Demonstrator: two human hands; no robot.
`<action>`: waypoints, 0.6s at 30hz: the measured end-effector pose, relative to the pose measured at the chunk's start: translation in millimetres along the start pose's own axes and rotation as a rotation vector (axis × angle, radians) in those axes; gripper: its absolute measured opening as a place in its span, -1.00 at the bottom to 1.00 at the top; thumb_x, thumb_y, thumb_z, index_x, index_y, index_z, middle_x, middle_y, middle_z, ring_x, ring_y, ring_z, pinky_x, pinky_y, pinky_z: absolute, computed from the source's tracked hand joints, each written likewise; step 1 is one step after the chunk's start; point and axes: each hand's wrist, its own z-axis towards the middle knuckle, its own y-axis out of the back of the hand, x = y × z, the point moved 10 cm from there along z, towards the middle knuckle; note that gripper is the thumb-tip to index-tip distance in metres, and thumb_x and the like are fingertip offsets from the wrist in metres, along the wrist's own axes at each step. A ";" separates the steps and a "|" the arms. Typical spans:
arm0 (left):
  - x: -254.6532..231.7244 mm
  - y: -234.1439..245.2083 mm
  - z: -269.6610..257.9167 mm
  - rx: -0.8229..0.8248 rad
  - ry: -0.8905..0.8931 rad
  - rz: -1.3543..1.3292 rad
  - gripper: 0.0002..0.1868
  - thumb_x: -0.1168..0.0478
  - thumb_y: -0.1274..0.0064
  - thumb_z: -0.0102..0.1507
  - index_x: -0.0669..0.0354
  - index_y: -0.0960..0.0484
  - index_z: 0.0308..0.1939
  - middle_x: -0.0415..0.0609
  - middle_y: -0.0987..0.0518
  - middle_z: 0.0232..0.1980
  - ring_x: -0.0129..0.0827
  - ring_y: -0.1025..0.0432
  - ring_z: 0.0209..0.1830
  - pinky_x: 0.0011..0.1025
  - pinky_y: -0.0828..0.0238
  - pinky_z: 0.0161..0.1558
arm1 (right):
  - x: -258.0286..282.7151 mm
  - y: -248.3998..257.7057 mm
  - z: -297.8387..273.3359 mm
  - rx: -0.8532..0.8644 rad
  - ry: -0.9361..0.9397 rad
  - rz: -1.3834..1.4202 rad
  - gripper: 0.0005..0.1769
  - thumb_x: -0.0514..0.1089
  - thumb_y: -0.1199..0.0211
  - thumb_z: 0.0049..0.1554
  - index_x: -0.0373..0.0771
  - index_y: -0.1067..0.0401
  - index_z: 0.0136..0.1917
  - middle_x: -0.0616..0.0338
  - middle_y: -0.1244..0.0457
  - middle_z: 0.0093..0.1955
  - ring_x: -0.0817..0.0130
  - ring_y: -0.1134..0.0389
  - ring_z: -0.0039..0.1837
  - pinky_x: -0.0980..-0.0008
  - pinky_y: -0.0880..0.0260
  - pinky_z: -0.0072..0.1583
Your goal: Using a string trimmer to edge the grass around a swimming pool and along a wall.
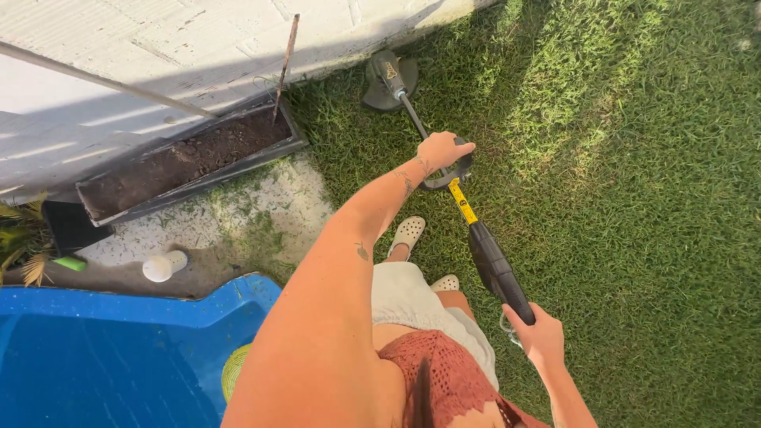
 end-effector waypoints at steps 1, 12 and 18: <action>17.9 3.8 -4.4 -0.007 0.003 0.000 -0.34 -0.44 0.28 0.18 0.00 -0.57 -0.13 -0.19 -0.58 -0.20 -0.40 -0.47 -0.34 -0.44 -0.36 -0.37 | 4.8 -6.6 0.2 0.001 0.007 0.000 -0.50 0.30 -0.27 0.08 -0.19 -0.55 -0.07 0.22 -0.19 -0.46 0.44 -0.13 -0.47 0.44 -0.19 -0.39; 165.4 30.1 -104.3 -0.228 0.076 -0.331 -0.53 -0.18 -0.01 0.30 -0.07 -0.30 -0.56 -0.32 -0.22 -0.67 -0.55 -0.01 -0.69 -0.53 0.05 -0.54 | 45.6 -64.2 -10.9 0.068 0.246 -0.291 -0.50 0.39 -0.16 0.07 0.07 -0.52 0.07 0.39 -0.36 -0.36 0.47 -0.34 -0.35 0.43 -0.32 -0.24; 152.6 -7.3 -119.5 -0.198 0.068 -0.303 -0.53 -0.28 0.09 0.27 -0.01 -0.42 -0.44 -0.24 -0.36 -0.57 -0.46 -0.21 -0.60 -0.45 -0.16 -0.48 | 14.5 -37.6 -44.3 0.062 0.202 -0.309 -0.54 0.38 -0.19 0.09 0.01 -0.52 -0.07 0.39 -0.28 -0.46 0.53 -0.24 -0.42 0.52 -0.21 -0.31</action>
